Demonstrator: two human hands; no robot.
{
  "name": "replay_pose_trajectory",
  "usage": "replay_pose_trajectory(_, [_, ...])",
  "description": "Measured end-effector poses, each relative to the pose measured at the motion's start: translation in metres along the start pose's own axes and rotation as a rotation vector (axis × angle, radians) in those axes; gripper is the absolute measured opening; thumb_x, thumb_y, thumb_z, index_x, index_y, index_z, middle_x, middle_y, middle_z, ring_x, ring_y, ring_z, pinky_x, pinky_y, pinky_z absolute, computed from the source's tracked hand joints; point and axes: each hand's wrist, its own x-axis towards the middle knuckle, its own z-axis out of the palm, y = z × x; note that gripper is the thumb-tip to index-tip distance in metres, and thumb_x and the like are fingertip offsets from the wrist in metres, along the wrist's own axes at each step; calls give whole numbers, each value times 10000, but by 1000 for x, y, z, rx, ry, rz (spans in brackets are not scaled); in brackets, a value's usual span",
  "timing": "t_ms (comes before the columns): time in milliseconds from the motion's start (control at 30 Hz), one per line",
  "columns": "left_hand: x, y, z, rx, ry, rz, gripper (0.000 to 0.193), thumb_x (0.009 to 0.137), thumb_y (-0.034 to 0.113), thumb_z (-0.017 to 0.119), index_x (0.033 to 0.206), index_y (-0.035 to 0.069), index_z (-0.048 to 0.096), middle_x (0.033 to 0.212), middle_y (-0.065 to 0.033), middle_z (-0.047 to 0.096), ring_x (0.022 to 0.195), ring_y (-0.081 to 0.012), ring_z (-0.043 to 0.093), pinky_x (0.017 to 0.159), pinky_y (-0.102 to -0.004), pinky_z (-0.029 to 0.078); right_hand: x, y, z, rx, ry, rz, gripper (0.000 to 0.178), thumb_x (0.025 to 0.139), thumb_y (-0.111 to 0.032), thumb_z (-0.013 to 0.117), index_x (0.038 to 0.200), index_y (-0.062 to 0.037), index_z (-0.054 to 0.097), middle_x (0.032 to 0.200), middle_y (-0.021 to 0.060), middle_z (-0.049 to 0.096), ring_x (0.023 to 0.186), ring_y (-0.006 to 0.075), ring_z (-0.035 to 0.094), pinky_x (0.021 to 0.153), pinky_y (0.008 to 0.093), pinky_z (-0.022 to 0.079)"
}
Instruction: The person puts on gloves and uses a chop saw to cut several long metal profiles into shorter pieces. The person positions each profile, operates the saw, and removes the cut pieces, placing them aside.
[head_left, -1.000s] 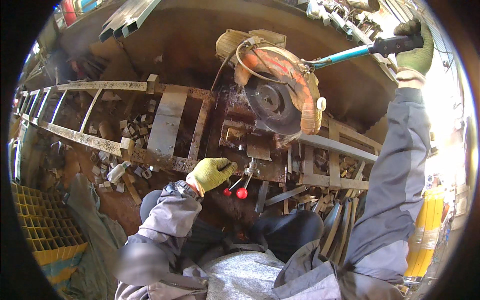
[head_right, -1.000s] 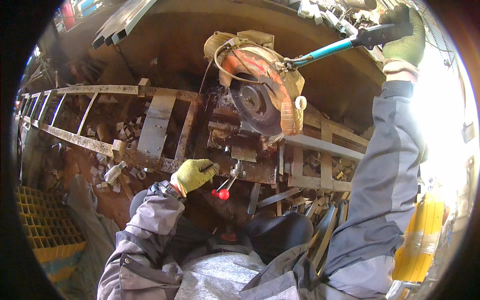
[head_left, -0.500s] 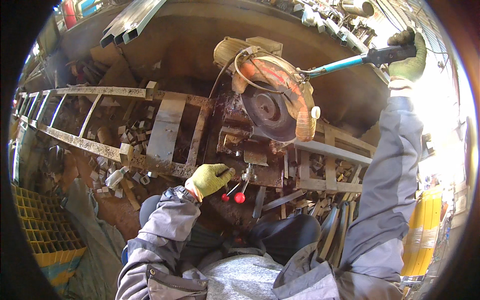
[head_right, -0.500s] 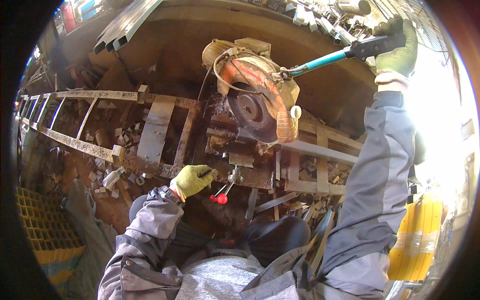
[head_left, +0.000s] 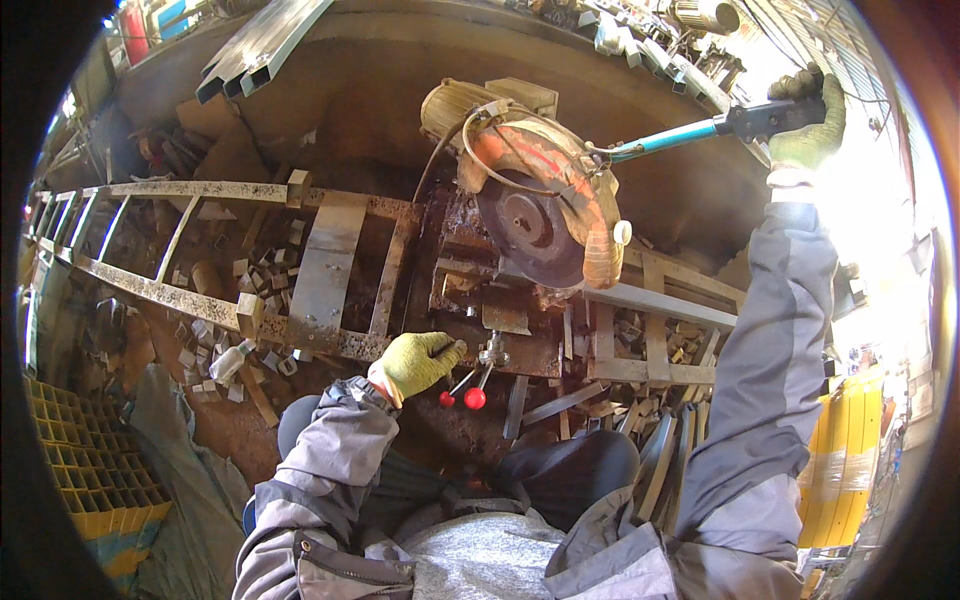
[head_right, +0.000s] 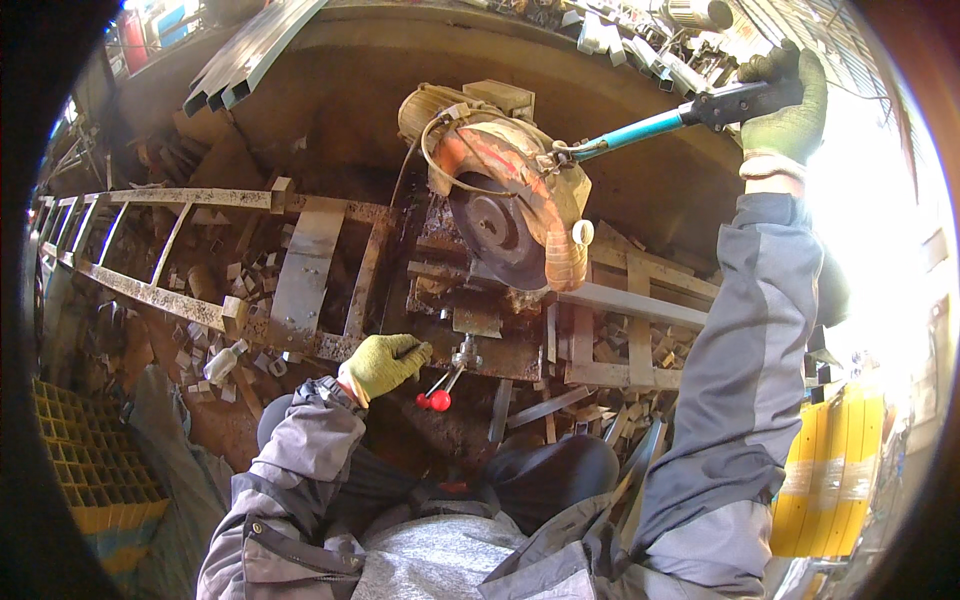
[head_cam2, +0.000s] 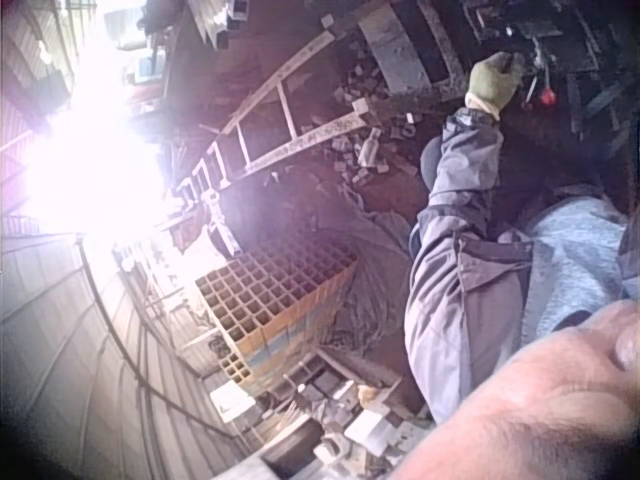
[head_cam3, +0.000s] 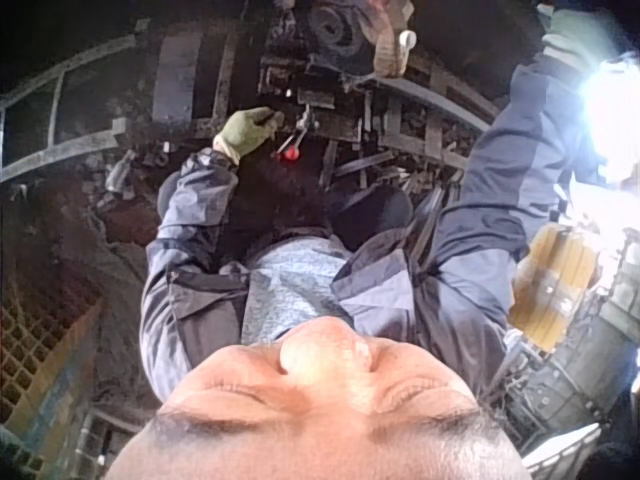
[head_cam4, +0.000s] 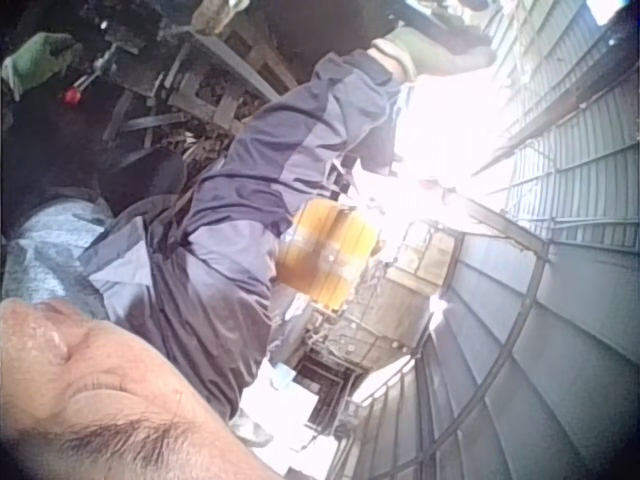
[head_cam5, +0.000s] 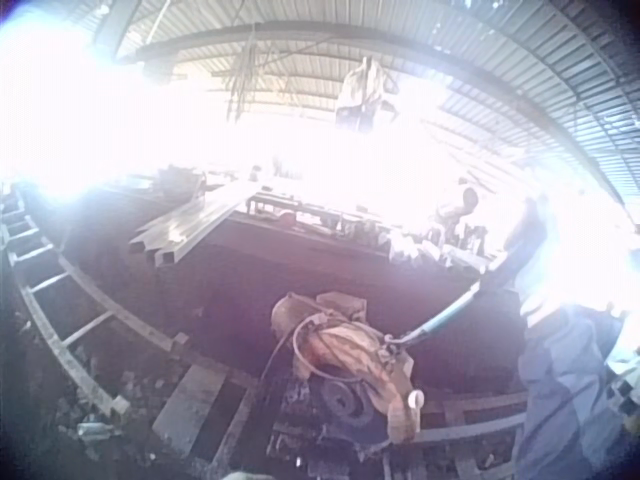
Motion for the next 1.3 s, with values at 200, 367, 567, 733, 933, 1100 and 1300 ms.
replay_pose_trajectory(200, [4,-9,3,-2,11,36,412,1201,401,806,1298,7,874,919,-126,874,816,-171,797,801,-393,636,-14,-2,2,-39,51,-33,413,1148,-405,802,1318,-29,807,980,77,818,877,303,783,897,493,638])
replay_pose_trajectory(367, [1,-2,2,-21,3,5,417,1196,410,814,1285,8,875,921,-128,874,812,-164,787,790,-396,634,-21,-4,0,7,32,-10,409,1146,-411,803,1319,-40,807,1001,70,820,890,298,781,906,488,637])
replay_pose_trajectory(567, [-2,6,0,-18,0,19,409,1201,399,815,1270,0,871,893,-107,857,805,-129,779,764,-383,636,-24,-7,-7,37,85,21,388,1131,-416,830,1291,-63,821,1002,51,813,910,259,773,890,467,631])
replay_pose_trajectory(733, [-4,8,-3,-26,-15,15,443,1208,474,772,1220,45,877,946,-134,864,843,-224,819,798,-407,641,-26,3,-16,51,87,13,379,1201,-432,772,1334,-78,804,995,19,786,889,226,724,874,413,612])
replay_pose_trajectory(933, [-7,17,-8,131,15,45,415,1210,463,780,1181,61,878,891,-90,848,818,-179,792,793,-401,631,-32,9,-33,-45,72,-41,411,1296,-439,618,1451,-87,763,1006,9,752,912,200,700,897,406,623])
replay_pose_trajectory(1100, [-10,22,-10,109,1,43,430,1218,455,770,1197,37,870,917,-104,862,834,-187,798,817,-403,635,-41,7,-46,-94,36,-13,449,1304,-427,587,1584,-113,746,1194,19,781,1029,206,732,919,450,662])
replay_pose_trajectory(1300, [-7,16,-10,84,-27,2,471,1195,497,768,1308,51,872,1043,-195,883,948,-343,871,846,-456,658,-50,6,-57,-12,41,-2,455,1308,-389,575,1624,-99,726,1261,19,772,1095,220,730,967,489,669])
